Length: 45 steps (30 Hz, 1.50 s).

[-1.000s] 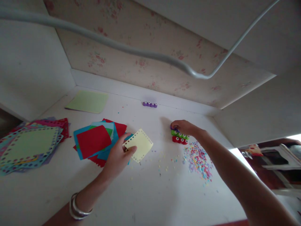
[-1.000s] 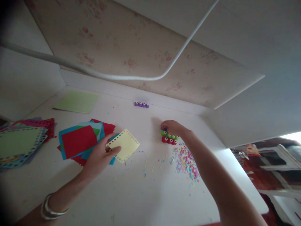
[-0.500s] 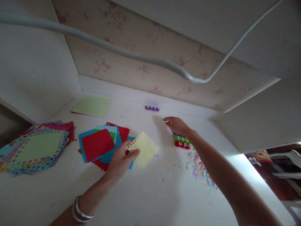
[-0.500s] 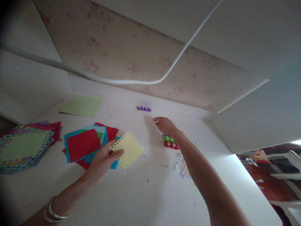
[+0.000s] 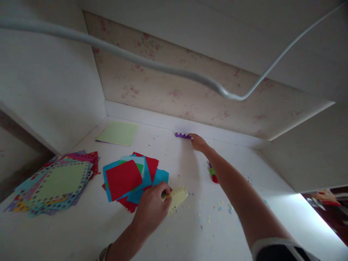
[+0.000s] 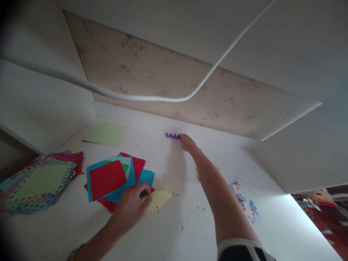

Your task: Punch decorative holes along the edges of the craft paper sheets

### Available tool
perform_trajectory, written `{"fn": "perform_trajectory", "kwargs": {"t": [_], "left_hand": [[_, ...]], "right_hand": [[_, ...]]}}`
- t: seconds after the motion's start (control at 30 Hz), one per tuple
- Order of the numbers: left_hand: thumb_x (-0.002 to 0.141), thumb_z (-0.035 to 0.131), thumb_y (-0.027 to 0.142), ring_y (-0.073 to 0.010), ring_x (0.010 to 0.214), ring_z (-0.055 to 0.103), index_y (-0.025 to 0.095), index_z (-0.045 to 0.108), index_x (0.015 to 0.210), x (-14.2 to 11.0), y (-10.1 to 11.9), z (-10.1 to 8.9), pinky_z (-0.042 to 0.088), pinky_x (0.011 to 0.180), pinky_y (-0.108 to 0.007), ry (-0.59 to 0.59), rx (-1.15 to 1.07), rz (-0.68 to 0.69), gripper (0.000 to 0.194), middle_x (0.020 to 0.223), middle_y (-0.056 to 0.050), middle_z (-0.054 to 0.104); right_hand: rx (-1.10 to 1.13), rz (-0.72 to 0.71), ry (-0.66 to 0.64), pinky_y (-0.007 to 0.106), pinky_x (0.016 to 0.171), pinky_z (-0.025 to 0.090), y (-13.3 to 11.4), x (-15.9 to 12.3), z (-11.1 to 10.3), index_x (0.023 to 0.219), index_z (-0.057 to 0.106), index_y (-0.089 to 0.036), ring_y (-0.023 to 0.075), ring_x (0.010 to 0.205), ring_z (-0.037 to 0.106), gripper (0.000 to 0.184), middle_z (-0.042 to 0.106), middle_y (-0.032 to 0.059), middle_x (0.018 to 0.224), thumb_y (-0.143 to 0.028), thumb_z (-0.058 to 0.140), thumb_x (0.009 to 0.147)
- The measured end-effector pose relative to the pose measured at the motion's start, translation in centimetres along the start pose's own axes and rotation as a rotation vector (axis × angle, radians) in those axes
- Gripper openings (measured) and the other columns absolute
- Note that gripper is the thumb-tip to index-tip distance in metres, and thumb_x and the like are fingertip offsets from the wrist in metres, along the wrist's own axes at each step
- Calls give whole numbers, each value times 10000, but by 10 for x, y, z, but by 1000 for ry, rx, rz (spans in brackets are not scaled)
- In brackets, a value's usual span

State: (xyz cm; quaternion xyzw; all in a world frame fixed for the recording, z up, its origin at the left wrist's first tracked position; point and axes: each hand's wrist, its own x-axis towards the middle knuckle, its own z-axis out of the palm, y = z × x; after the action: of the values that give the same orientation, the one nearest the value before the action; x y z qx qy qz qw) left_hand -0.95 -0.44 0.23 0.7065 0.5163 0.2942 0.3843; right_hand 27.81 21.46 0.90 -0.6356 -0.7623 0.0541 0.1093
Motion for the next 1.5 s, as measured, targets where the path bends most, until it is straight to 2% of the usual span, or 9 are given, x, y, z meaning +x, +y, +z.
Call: {"fn": "perform_trajectory", "kwargs": {"t": [0.13,0.27,0.33,0.5,0.63,0.73,0.9,1.33,1.5], "left_hand": [[892,485,193,-197,768,662,214,546,837,0,1,-3,451,702,-289,-21,65,-22,85,788,-26,675],[885,511,213,-245,976,673,191,564,1070,2,-3,0,473,819,-333,-35,-35,-44,194,1048,-99,707],[885,523,270,-266,979,676,177,565,1065,4,-7,3,486,817,-352,-28,-115,-67,207,1049,-117,708],[868,558,406,-251,787,716,180,531,1050,8,-11,7,538,667,-331,-20,-467,-195,291,898,-83,722],[847,597,424,-253,772,732,190,516,1068,6,-8,11,558,622,-321,-21,-562,-221,332,922,-81,736],[850,602,432,-255,775,735,189,529,1069,4,-8,15,556,625,-321,1,-504,-182,335,921,-83,741],[858,599,440,-262,801,742,189,530,1079,4,-12,20,556,631,-322,-12,-489,-161,341,942,-90,747],[876,570,434,-249,795,737,190,538,1072,4,-18,26,552,654,-331,2,-388,-119,315,967,-92,744],[888,563,409,-262,911,729,193,540,1054,3,-17,25,560,712,-334,42,-335,-75,274,1022,-106,736]], "right_hand": [[9,80,-24,419,953,499,6,-17,-7,1108,653,-143,230,1068,638,193,659,116,1183,-256,589,965],[95,109,-31,347,952,474,-1,-53,-11,1053,667,-162,237,1082,649,154,692,136,1170,-146,588,923],[165,130,-9,343,907,497,-11,-80,-11,1107,636,-183,232,1046,670,185,714,123,1140,-168,564,937],[349,193,74,304,711,557,-51,-170,1,1206,519,-196,194,853,721,244,724,118,1122,-304,471,992],[760,203,124,320,782,573,-84,-234,15,1139,545,-221,201,949,721,264,687,114,1216,-418,527,964],[880,241,136,331,792,579,-99,-258,19,1111,559,-225,203,943,722,272,670,118,1250,-444,550,950],[872,242,135,309,737,579,-105,-268,14,1111,568,-216,192,896,720,262,699,111,1157,-423,555,952],[902,267,141,318,780,587,-106,-264,18,1078,588,-228,192,933,717,230,675,94,1182,-410,574,939],[827,223,97,310,750,586,-107,-263,15,1050,623,-228,183,884,713,194,693,69,1079,-377,586,931]]}}
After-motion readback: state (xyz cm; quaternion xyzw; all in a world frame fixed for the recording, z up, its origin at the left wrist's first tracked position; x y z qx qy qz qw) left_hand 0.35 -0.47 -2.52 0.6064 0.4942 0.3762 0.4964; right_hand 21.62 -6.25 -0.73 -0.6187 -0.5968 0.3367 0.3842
